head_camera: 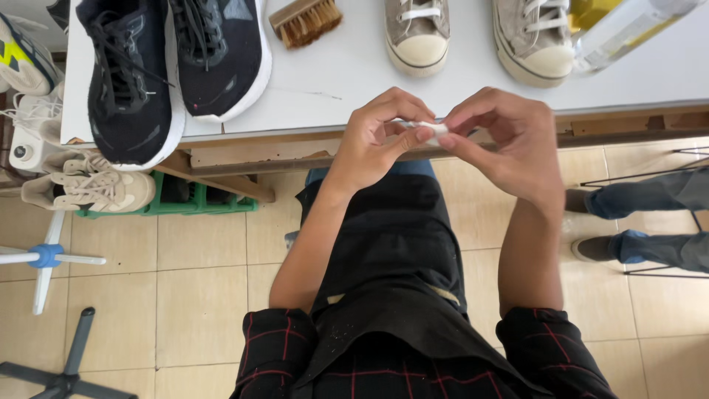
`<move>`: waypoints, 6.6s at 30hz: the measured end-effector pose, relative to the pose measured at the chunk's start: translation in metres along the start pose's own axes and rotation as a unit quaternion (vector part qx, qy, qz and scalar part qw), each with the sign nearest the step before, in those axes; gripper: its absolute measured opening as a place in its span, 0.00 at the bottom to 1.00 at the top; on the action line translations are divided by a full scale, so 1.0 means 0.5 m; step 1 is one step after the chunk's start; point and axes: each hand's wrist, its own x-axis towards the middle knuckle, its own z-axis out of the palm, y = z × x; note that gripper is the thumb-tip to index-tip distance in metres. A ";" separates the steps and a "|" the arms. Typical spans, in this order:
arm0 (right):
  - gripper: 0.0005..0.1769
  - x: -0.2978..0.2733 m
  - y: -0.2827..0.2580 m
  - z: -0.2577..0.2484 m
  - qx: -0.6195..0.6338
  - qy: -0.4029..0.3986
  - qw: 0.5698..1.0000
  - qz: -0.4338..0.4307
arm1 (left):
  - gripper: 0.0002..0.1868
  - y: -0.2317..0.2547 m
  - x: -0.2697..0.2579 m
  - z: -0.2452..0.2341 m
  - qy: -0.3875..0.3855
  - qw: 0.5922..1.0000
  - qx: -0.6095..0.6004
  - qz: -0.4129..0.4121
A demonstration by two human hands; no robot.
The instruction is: The person pours a clear liquid onto a cotton pad and uses it to wipe the rubber sole and toe cap of a beige high-top sneaker. They rotate the shoe to clean different areas of the sole and upper, then place the shoe back on the table.
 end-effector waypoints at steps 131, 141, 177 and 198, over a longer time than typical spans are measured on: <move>0.30 0.027 0.006 0.014 -0.673 -0.020 0.667 -0.320 | 0.15 0.014 -0.087 0.023 0.188 0.944 0.258 -0.082; 0.32 0.027 0.013 0.013 -0.659 -0.009 0.682 -0.317 | 0.14 -0.001 -0.075 0.013 0.185 0.959 0.190 -0.101; 0.31 0.026 0.035 0.011 -0.645 0.029 0.687 -0.333 | 0.23 0.024 -0.057 -0.003 0.103 0.963 0.148 -0.202; 0.30 0.031 0.027 0.012 -0.654 0.025 0.684 -0.322 | 0.28 0.061 -0.048 0.001 0.114 0.956 0.200 -0.180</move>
